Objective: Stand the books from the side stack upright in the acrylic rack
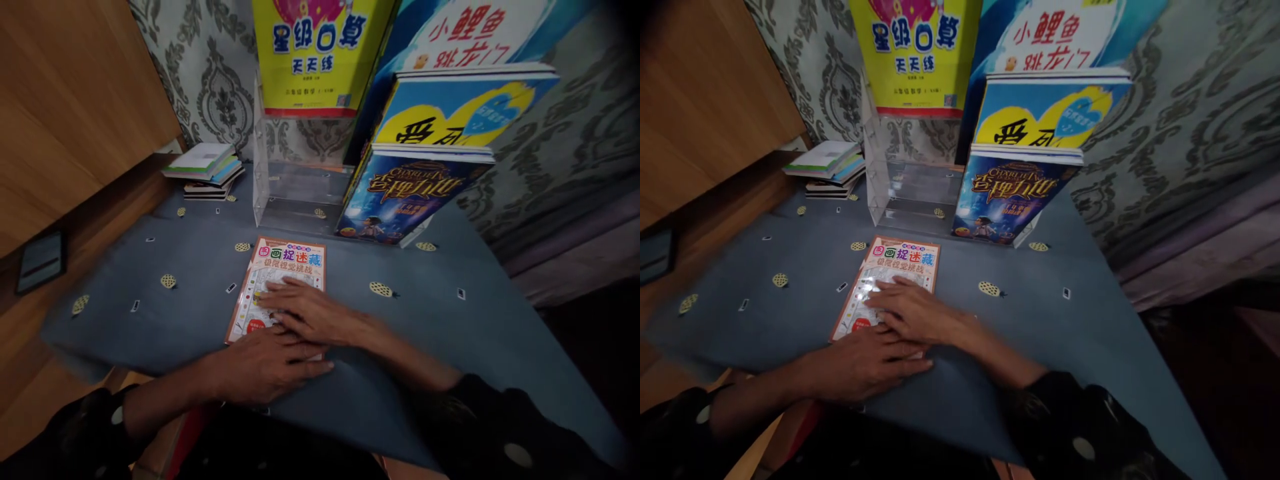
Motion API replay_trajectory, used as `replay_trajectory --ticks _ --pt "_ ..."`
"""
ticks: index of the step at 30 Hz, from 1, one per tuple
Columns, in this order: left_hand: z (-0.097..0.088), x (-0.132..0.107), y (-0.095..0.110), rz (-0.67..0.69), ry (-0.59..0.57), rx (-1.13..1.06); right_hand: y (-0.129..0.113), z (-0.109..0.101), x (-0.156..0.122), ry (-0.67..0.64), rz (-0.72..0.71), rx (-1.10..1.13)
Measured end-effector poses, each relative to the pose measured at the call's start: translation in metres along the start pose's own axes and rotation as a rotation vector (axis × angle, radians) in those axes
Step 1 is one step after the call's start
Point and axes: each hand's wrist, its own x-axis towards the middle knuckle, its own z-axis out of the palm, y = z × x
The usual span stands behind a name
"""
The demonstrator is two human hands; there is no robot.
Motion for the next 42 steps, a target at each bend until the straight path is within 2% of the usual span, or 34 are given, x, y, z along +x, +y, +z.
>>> replay_trajectory --ticks 4,10,13,17,21,25,30,34,38,40,42 --pt "0.001 -0.001 -0.001 0.005 0.020 -0.030 0.001 0.009 0.031 -0.062 -0.045 -0.015" --pt "-0.003 -0.003 -0.002 0.000 -0.018 -0.029 0.041 0.008 0.052 0.042 0.026 -0.109" --pt "-0.004 -0.002 -0.002 0.002 -0.005 -0.042 0.060 0.002 0.053 0.092 0.127 -0.158" --pt "-0.005 -0.002 -0.002 0.018 0.021 -0.061 0.074 -0.004 0.048 0.145 0.239 -0.177" --pt "-0.005 -0.002 -0.002 0.002 0.039 -0.079 0.074 -0.002 0.035 0.251 0.359 -0.208" --pt "-0.004 -0.001 -0.001 -0.015 0.056 -0.101 0.068 -0.001 0.015 0.297 0.447 -0.258" --pt "-0.002 -0.002 0.001 -0.084 0.108 -0.134 0.045 0.003 -0.013 0.252 0.517 -0.284" --pt "0.003 -0.015 -0.017 -0.240 0.222 -0.117 0.016 0.013 -0.037 0.209 0.543 -0.241" --pt "0.014 -0.032 -0.046 -0.596 0.506 -0.118 -0.012 0.023 -0.064 0.219 0.513 -0.144" --pt "0.014 -0.034 -0.055 -0.691 0.620 -0.266 -0.018 0.029 -0.075 0.213 0.493 -0.081" --pt "0.009 -0.029 -0.057 -0.725 0.710 -0.528 -0.015 0.038 -0.083 0.249 0.461 -0.039"
